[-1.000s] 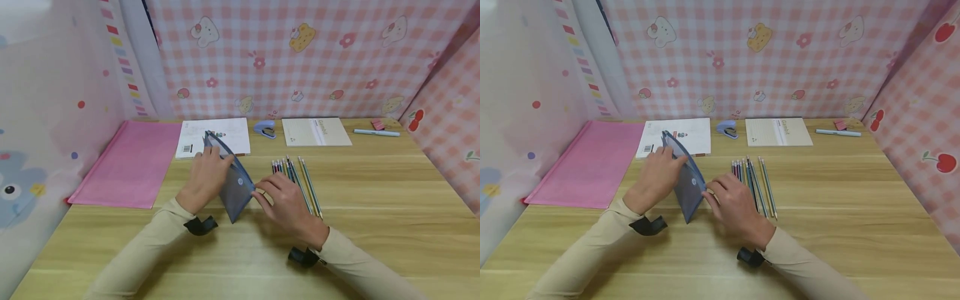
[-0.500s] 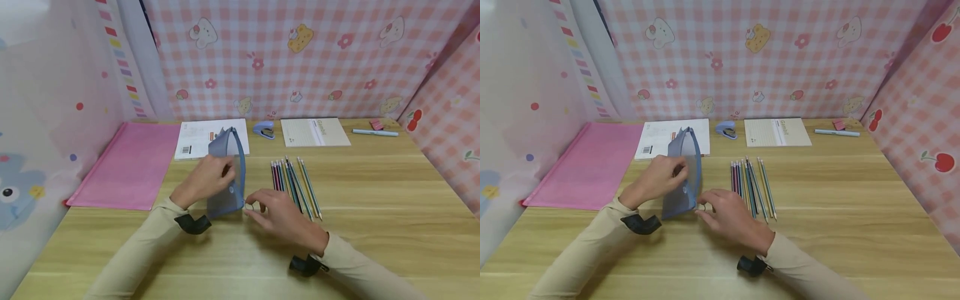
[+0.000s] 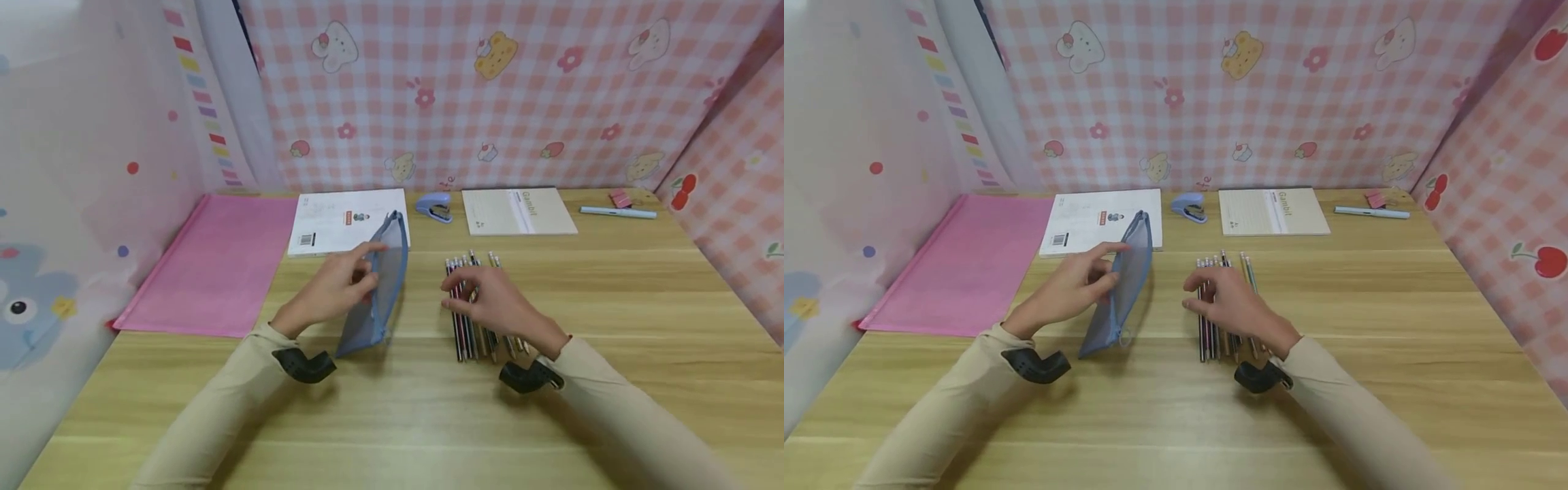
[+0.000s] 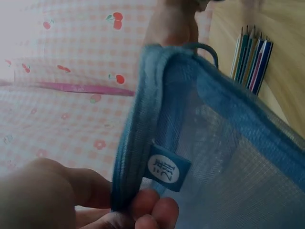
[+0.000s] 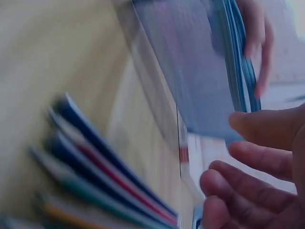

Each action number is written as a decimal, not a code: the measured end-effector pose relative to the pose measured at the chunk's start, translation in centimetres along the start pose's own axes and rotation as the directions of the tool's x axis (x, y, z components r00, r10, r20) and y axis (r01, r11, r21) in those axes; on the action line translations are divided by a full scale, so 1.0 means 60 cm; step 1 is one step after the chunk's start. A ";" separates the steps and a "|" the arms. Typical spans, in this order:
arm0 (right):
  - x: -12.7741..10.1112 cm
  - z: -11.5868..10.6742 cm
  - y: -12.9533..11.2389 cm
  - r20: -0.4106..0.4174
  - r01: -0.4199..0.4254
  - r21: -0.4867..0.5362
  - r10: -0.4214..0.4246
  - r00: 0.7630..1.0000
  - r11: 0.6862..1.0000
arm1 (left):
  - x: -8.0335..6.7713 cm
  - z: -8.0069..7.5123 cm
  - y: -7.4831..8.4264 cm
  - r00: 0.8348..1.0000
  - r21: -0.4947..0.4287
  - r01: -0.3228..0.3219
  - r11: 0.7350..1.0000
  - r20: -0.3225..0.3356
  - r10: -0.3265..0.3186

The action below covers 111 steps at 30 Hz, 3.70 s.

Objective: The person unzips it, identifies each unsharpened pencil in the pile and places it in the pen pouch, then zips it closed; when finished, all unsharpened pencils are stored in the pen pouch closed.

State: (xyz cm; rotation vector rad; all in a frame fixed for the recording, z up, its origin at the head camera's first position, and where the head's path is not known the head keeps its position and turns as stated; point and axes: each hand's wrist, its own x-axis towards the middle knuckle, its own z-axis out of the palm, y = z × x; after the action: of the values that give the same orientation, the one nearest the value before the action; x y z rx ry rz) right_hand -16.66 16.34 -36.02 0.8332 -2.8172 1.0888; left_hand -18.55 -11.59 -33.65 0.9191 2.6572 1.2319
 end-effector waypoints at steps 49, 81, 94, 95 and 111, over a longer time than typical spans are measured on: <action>0.074 0.030 0.007 0.175 -0.291 -0.287 0.349 0.921 0.913 | 0.013 0.019 -0.001 0.990 -0.176 0.106 0.979 0.111 -0.087; 0.108 0.004 -0.039 -0.245 -0.189 0.465 0.331 0.911 0.865 | 0.017 0.035 0.015 0.995 -0.072 0.006 0.997 0.102 0.001; 0.094 0.042 -0.085 -0.140 -0.218 0.196 0.247 0.959 0.956 | 0.015 0.041 0.015 1.000 -0.034 0.007 0.999 -0.025 -0.008; 0.095 0.042 -0.086 -0.124 -0.215 0.172 0.237 0.963 0.961 | 0.014 0.041 0.016 1.000 -0.034 0.010 0.999 -0.026 -0.011; 0.054 -0.005 -0.056 -0.324 -0.076 -0.007 0.069 0.943 0.997 | 0.013 0.041 0.016 1.000 -0.036 0.003 0.999 -0.024 -0.004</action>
State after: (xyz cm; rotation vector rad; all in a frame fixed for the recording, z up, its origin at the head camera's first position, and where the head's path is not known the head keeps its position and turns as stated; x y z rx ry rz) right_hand -17.87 12.92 -33.11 0.4962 -2.5948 1.0895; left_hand -17.96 -9.04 -34.53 0.9000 2.6439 1.2936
